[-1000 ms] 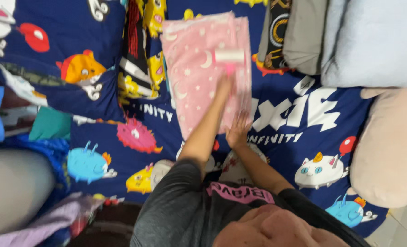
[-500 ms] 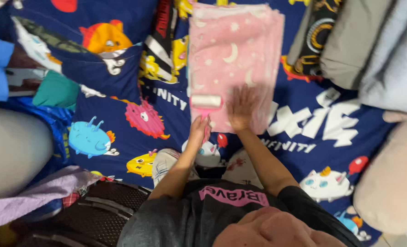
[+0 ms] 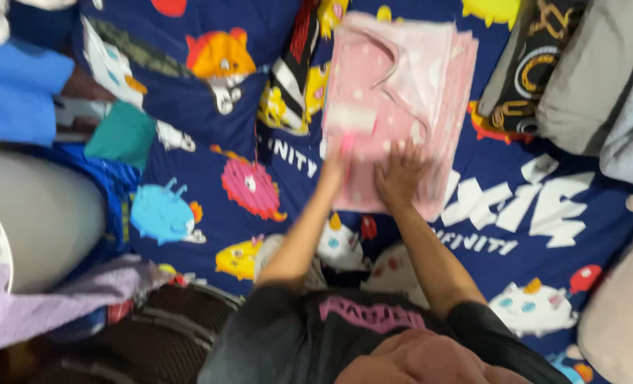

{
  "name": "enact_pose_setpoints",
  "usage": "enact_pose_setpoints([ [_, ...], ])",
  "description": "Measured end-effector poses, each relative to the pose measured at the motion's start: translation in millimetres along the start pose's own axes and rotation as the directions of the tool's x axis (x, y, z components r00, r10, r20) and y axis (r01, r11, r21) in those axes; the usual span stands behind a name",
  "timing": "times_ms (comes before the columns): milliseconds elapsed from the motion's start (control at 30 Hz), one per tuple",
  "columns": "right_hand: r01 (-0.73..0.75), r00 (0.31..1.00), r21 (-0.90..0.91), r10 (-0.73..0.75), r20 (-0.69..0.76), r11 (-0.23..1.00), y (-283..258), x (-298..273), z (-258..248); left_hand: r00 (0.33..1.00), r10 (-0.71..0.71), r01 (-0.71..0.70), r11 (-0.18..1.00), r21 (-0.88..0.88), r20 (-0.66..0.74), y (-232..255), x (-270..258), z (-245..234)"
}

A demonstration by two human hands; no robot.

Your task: The person uses a pink lint roller to clean several pillows on a bed. They roll the lint roller over the surfaces of a pink pillow, a blue pillow, a white pillow, and a round white pillow with a Dunkin' logo, then place each cleaned pillow aside.

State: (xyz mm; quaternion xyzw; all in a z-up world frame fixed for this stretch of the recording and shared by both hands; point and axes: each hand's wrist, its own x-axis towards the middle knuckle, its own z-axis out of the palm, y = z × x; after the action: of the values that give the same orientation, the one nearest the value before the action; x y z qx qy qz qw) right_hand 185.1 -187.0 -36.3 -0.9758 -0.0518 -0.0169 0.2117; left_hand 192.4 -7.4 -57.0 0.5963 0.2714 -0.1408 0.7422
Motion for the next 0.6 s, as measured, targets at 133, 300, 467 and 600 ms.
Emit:
enact_pose_setpoints([
  [133, 0.017, 1.0, 0.006, -0.017, 0.014, 1.0, 37.4, 48.0, -2.0, 0.994, -0.093, 0.097, 0.993, 0.069, -0.061, -64.9, -102.2, -30.7],
  [300, -0.101, 0.993, -0.007, 0.1, -0.065, 0.995, 58.7, 101.9, 19.2, 0.922, 0.386, -0.328, 0.756, 0.566, 0.018, 2.6, 54.1, 5.7],
  [467, -0.118, 0.988, -0.084, 0.109, -0.106, 0.989, 58.5, 97.8, 25.3, 0.993, 0.062, -0.059, 0.998, -0.033, 0.096, 100.9, 215.4, 82.4],
  [600, -0.157, 0.988, -0.08, 0.155, -0.025, 0.984, 53.1, 95.0, 20.6, 0.985, 0.114, -0.086, 0.975, -0.207, 0.127, 109.9, 206.1, 75.8],
])
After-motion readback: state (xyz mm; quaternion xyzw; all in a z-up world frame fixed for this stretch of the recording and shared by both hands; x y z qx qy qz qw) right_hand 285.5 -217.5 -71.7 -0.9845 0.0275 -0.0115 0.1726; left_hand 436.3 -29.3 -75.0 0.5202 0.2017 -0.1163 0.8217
